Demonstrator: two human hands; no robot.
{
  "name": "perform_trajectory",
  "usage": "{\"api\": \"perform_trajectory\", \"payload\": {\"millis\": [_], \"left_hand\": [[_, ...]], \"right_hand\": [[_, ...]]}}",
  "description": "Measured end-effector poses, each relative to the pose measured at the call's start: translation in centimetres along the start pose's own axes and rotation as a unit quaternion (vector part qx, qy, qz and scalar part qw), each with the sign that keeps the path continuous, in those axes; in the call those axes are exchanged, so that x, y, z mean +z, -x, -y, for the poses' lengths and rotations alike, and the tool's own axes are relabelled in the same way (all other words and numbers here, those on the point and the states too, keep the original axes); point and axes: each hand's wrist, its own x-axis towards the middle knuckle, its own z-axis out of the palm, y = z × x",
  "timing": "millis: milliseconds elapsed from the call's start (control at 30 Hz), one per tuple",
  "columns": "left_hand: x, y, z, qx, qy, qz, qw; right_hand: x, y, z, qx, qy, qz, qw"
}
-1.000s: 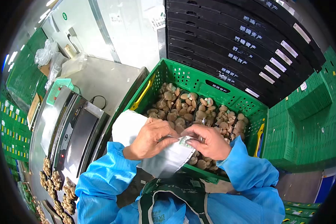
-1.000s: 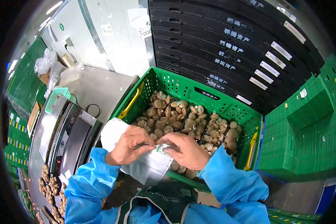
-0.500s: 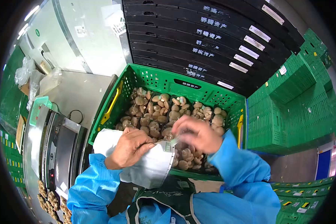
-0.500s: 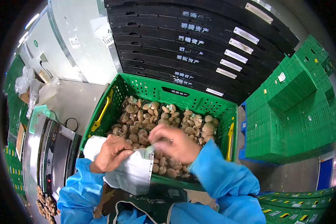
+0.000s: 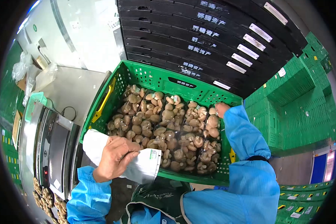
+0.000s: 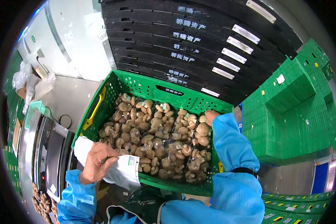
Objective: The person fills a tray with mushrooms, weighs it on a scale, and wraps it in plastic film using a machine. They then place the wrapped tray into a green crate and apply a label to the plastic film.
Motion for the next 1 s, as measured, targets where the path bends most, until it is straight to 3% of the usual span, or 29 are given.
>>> {"api": "perform_trajectory", "payload": {"millis": [67,200,233,300,333,367,400,467,533,600,667,733,800,1000], "left_hand": [[0.1,0.3,0.0,0.027,-0.007,-0.034,0.999],[-0.3,1.3,-0.1,0.014,-0.022,-0.052,0.998],[-0.4,1.6,-0.1,0.005,-0.016,-0.054,0.998],[-0.7,2.3,0.2,0.0,-0.028,-0.069,0.997],[-0.7,2.6,0.4,-0.001,-0.034,-0.073,0.997],[-0.7,2.8,0.6,-0.007,-0.037,-0.073,0.997],[-0.6,3.0,0.7,-0.012,-0.043,-0.075,0.996],[-0.6,3.1,0.7,0.013,-0.064,-0.09,0.994],[-0.9,3.4,0.4,0.019,-0.075,-0.099,0.992],[-1.2,4.0,0.2,0.009,-0.078,-0.106,0.991],[-1.6,4.8,0.3,0.005,-0.088,-0.115,0.99],[-2.0,5.7,-0.1,-0.022,-0.105,-0.096,0.99],[-2.4,6.5,-0.2,-0.043,-0.107,-0.096,0.989],[-3.5,9.0,0.1,-0.1,-0.071,-0.09,0.988]], "right_hand": [[1.2,-0.3,-0.5,-0.015,0.014,-0.029,0.999],[-2.6,2.0,3.0,0.027,0.054,-0.005,0.998],[-3.2,2.2,4.6,0.021,0.106,-0.056,0.993],[-5.1,3.1,9.6,-0.078,-0.067,-0.171,0.98],[-6.9,4.2,13.9,-0.112,-0.261,-0.134,0.95],[-9.5,6.4,18.7,-0.127,-0.441,-0.023,0.888],[-11.0,8.2,22.2,-0.222,-0.497,0.032,0.838],[-13.8,12.0,28.2,-0.314,-0.571,0.133,0.746],[-13.6,13.1,31.4,-0.367,-0.557,0.162,0.728],[-14.2,14.0,32.8,-0.329,-0.57,0.199,0.726],[-14.9,14.6,33.7,-0.346,-0.516,0.109,0.776],[-15.0,15.0,34.5,-0.373,-0.491,0.068,0.784],[-14.8,15.3,35.2,-0.437,-0.416,-0.056,0.796],[-13.8,14.6,37.2,-0.568,-0.349,-0.191,0.72]]}}
